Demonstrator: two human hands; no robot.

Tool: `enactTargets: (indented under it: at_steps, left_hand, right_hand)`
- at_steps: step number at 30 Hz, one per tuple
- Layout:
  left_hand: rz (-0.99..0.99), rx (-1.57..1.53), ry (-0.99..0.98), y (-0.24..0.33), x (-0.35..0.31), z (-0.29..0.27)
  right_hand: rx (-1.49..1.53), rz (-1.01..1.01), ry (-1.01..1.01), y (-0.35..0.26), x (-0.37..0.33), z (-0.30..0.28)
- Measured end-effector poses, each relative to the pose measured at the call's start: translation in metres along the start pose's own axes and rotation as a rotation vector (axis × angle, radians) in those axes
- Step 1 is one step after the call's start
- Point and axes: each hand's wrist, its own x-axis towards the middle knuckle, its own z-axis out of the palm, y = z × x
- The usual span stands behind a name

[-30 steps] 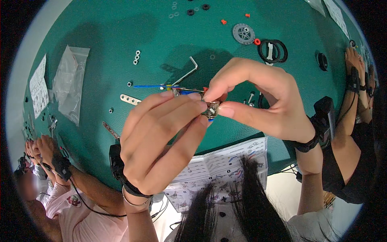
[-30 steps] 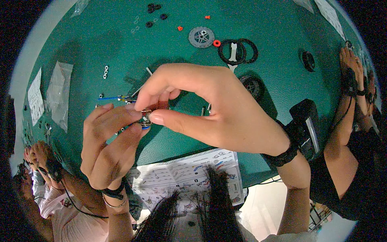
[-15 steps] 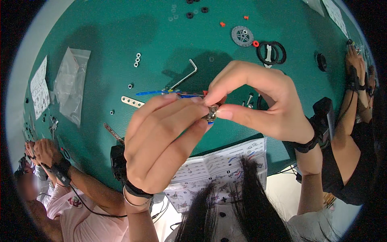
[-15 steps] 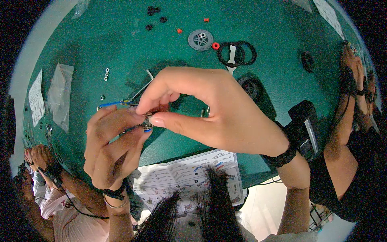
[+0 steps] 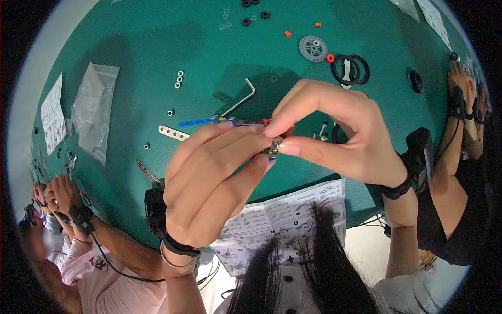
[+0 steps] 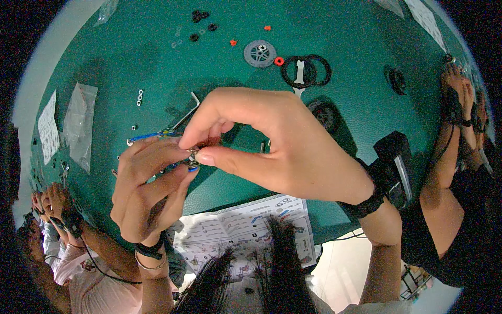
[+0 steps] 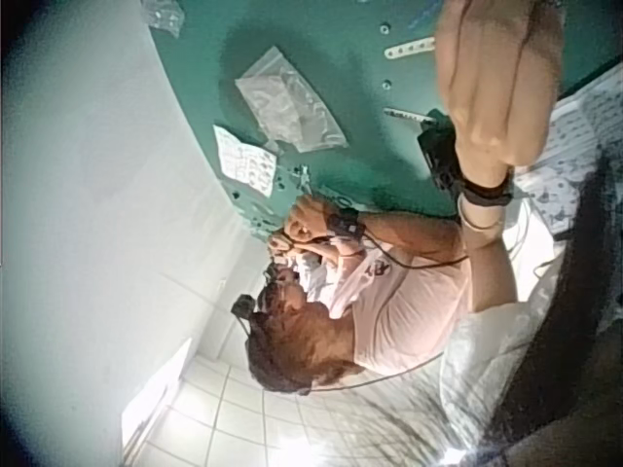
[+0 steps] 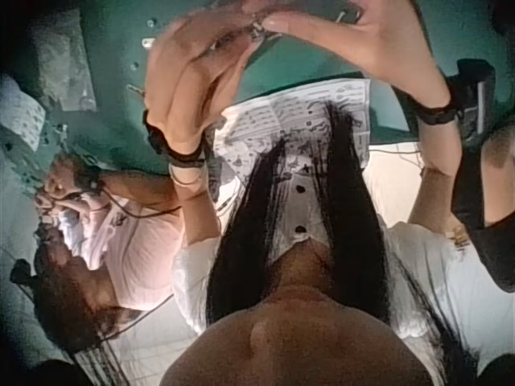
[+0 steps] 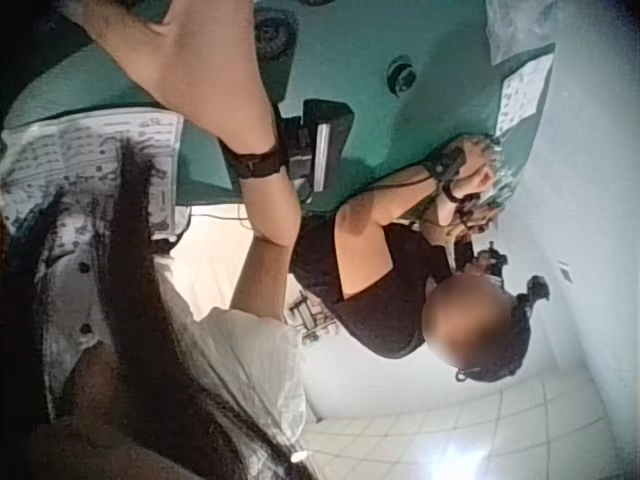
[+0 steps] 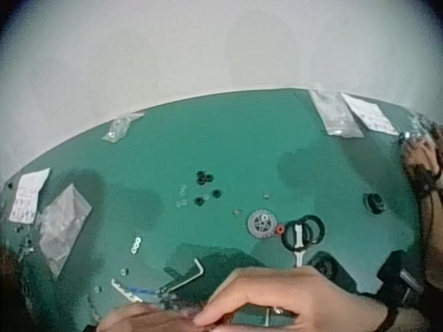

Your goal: The person assembles a metal toy by inserting a screw through a blue metal plate and a bracket, then threading a nut onto the screw. They tighten the nut using a hex key and a small wrench while referencing a manual.

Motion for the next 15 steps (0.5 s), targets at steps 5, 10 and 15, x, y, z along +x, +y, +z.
enactTargets:
  at_steps: [5,10,15]
  left_hand:
    - [0.004,-0.005,0.008,0.0008,-0.0008,0.0001]
    - [-0.003,0.006,0.020,0.0016,-0.0010,-0.0001]
    - [0.004,0.005,0.020,0.0018,0.0001,-0.0006]
  right_hand:
    - [0.016,0.009,-0.006,0.0013,-0.0006,0.0008]
    - [0.015,0.022,-0.009,-0.0008,-0.0006,0.0005]
    - [0.015,0.014,-0.007,-0.0014,-0.0007,-0.0005]
